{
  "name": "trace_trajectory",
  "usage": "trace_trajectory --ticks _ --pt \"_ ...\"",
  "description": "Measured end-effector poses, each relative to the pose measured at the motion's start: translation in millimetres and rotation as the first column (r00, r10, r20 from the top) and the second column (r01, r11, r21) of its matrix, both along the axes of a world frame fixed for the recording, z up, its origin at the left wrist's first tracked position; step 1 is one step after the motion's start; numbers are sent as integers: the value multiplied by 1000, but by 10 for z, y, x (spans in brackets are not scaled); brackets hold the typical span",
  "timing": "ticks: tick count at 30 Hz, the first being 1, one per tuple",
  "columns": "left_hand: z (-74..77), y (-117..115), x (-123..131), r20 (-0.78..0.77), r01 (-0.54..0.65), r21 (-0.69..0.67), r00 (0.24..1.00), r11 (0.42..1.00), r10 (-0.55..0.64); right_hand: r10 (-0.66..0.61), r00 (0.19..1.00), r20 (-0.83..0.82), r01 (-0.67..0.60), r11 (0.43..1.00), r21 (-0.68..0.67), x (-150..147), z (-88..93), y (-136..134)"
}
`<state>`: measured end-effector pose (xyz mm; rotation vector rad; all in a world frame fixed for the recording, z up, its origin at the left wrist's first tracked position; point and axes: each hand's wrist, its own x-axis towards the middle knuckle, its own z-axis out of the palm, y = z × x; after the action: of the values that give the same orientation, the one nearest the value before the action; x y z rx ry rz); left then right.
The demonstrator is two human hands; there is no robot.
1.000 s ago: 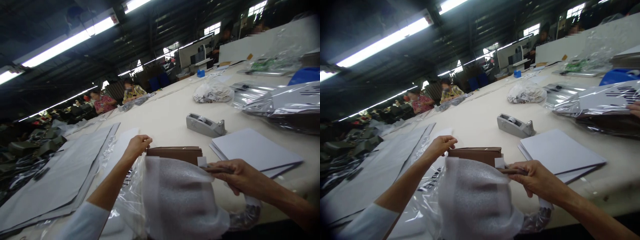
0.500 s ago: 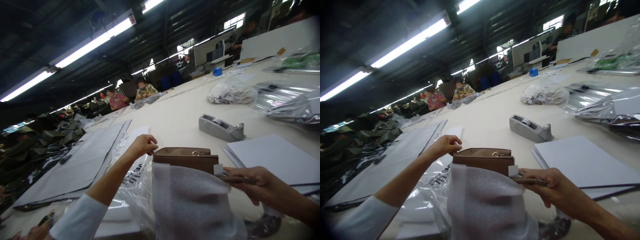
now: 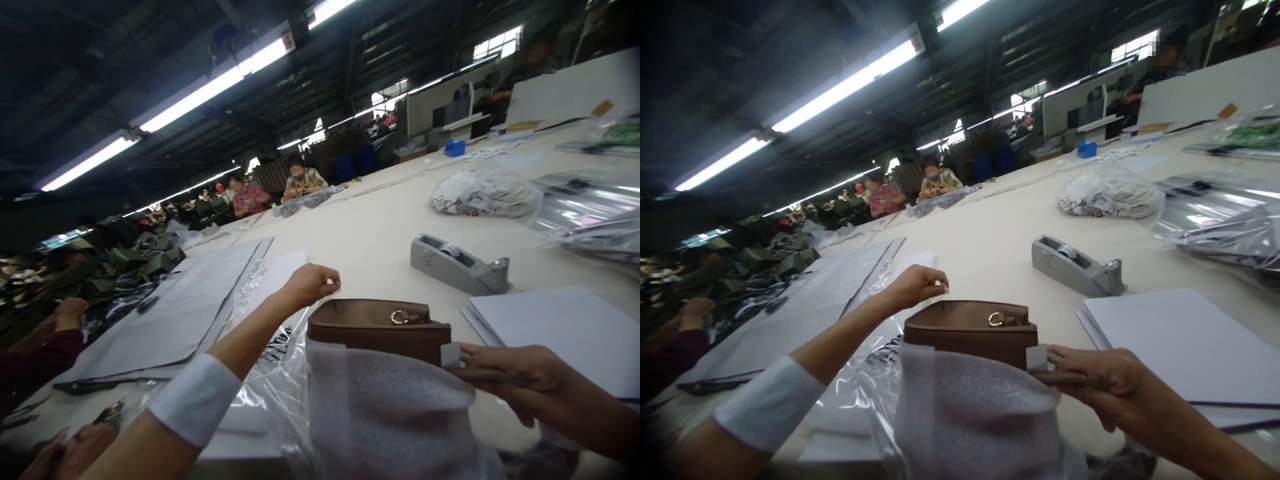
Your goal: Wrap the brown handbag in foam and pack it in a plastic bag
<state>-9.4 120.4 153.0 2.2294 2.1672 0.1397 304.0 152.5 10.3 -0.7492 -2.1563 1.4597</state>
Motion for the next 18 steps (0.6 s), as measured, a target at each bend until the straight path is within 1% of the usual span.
trace_trajectory --ticks 3,6,9,12,13,15,18 --pt "28 104 55 -98 29 -24 995 999 -31 13 1000 15 -14 995 100 8 53 -27" --pt "49 120 82 -178 88 -100 978 991 -105 20 1000 -2 -19 974 225 42 9 -18" --pt "86 85 -6 -258 126 -189 950 974 -173 29 999 -32 -15 928 372 87 -98 17" --pt "132 35 -158 -337 102 -223 925 969 -175 62 996 -63 -23 868 497 119 -187 46" --pt "140 20 -194 -357 90 -224 919 971 -168 72 995 -66 -28 855 518 123 -202 50" --pt "140 0 -213 -386 71 -214 910 974 -151 76 995 -67 -29 849 528 122 -203 49" --pt "103 10 -113 -403 66 -185 905 980 -137 73 996 -57 -33 854 518 97 -141 33"
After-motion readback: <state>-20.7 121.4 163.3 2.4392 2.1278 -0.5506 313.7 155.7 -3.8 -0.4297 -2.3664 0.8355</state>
